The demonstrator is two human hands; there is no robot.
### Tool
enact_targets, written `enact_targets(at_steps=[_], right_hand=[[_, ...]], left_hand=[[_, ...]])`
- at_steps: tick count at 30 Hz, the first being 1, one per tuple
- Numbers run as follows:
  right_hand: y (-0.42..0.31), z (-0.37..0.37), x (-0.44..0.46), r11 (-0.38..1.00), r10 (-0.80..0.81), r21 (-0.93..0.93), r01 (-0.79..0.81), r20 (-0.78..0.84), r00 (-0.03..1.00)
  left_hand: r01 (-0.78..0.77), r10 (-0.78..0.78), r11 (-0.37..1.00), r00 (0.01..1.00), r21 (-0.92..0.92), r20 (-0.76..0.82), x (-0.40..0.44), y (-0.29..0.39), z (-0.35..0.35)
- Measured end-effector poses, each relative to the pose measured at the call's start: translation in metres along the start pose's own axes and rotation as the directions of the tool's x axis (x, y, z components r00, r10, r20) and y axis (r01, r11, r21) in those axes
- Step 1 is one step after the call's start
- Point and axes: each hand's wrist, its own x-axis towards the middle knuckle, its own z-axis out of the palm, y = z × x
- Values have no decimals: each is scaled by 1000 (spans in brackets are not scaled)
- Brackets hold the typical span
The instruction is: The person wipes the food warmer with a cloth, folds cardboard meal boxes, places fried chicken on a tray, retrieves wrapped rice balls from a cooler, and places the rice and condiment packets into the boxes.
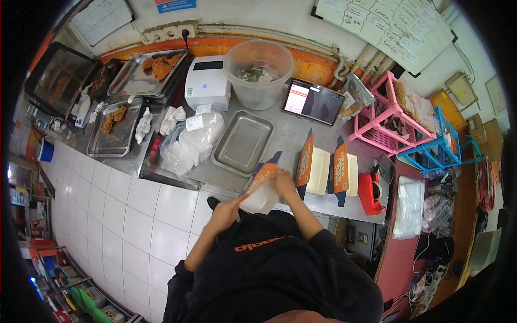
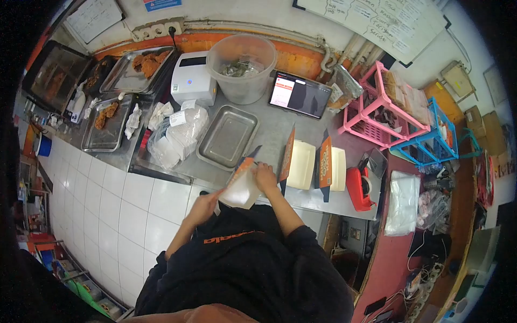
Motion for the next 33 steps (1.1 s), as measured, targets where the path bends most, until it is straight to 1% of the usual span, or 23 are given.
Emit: enact_targets(at_steps=[1, 2, 3, 5, 6, 7, 8, 9, 10, 11, 12, 13, 14, 15, 16, 17, 18, 19, 20, 22, 23, 25, 33], right_hand=[[1, 1, 0, 999, 20, -28, -19, 12, 1000], [4, -1, -1, 999, 19, -30, -19, -5, 1000], [0, -10, -5, 998, 37, -48, -38, -13, 999], [-11, -34, -12, 996, 51, -66, -53, -31, 998], [-15, -48, -16, 995, -82, -70, 70, -180, 980], [-20, -63, -22, 977, -210, -93, 190, -319, 924], [-25, -78, -27, 976, -214, -98, 192, -322, 922], [-30, -93, -32, 970, -238, -40, 242, -390, 889], [-34, -105, -34, 955, -256, 13, 295, -460, 850], [-35, -112, -36, 954, -260, 7, 298, -470, 844], [-34, -118, -39, 941, -226, 115, 319, -486, 844], [-34, -123, -42, 915, -192, 221, 338, -499, 845], [-34, -125, -45, 915, -193, 213, 342, -511, 837], [-38, -127, -48, 756, -96, 550, 354, -442, 892], [-42, -129, -51, 494, -37, 812, 310, -337, 941], [-45, -133, -55, 496, -37, 809, 317, -345, 938], [-56, -142, -64, 209, -68, 933, 291, -283, 957], [-65, -150, -71, -95, -118, 971, 219, -230, 966], [-72, -154, -74, -96, -116, 970, 222, -233, 966], [-81, -158, -80, -272, -203, 943, 193, -252, 946], [-85, -160, -81, -273, -200, 942, 194, -253, 947], [-89, -164, -82, -380, -247, 911, 163, -270, 931], [-104, -172, -76, -418, -330, 903, 98, -252, 910]], left_hand=[[-6, 3, 999, 998, 54, 58, 3, 2, 6], [-81, 81, 996, 997, 20, 5, 4, 3, 10], [-96, 96, 995, 995, 22, -2, 9, 3, 11], [-23, 23, 999, 1000, 29, -5, 19, 1, 13], [9, -7, 999, 999, 39, -37, 24, 3, 14], [3, -1, 999, 999, 38, -42, 33, 3, 15], [-4, 3, 1000, 998, -11, -64, 43, 3, 16], [-12, 7, 998, 996, -60, -87, 50, 4, 18], [-20, 14, 998, 996, -60, -93, 54, 9, 21], [-41, 21, 989, 990, -141, -141, 61, 16, 25], [-69, 27, 973, 982, -221, -188, 68, 23, 28], [-84, 42, 972, 981, -218, -191, 71, 38, 24], [-58, 16, 977, 980, -205, -201, 69, 52, 20], [-30, -11, 981, 978, -193, -210, 68, 64, 14], [-49, 16, 986, 980, -159, -199, 68, 68, 11], [-58, 25, 986, 980, -158, -200, 69, 73, 9], [-191, 156, 976, 948, -102, -277, 68, 77, 7], [-314, 283, 949, 895, -37, -344, 66, 84, 2], [-317, 286, 948, 895, -35, -342, 63, 93, -3], [-392, 391, 918, 860, 67, -328, 54, 118, -18], [-393, 392, 917, 861, 66, -325, 51, 124, -20], [-410, 476, 878, 806, 248, -353, 46, 131, -20], [-340, 420, 904, 820, 259, -390, 34, 134, -21]])
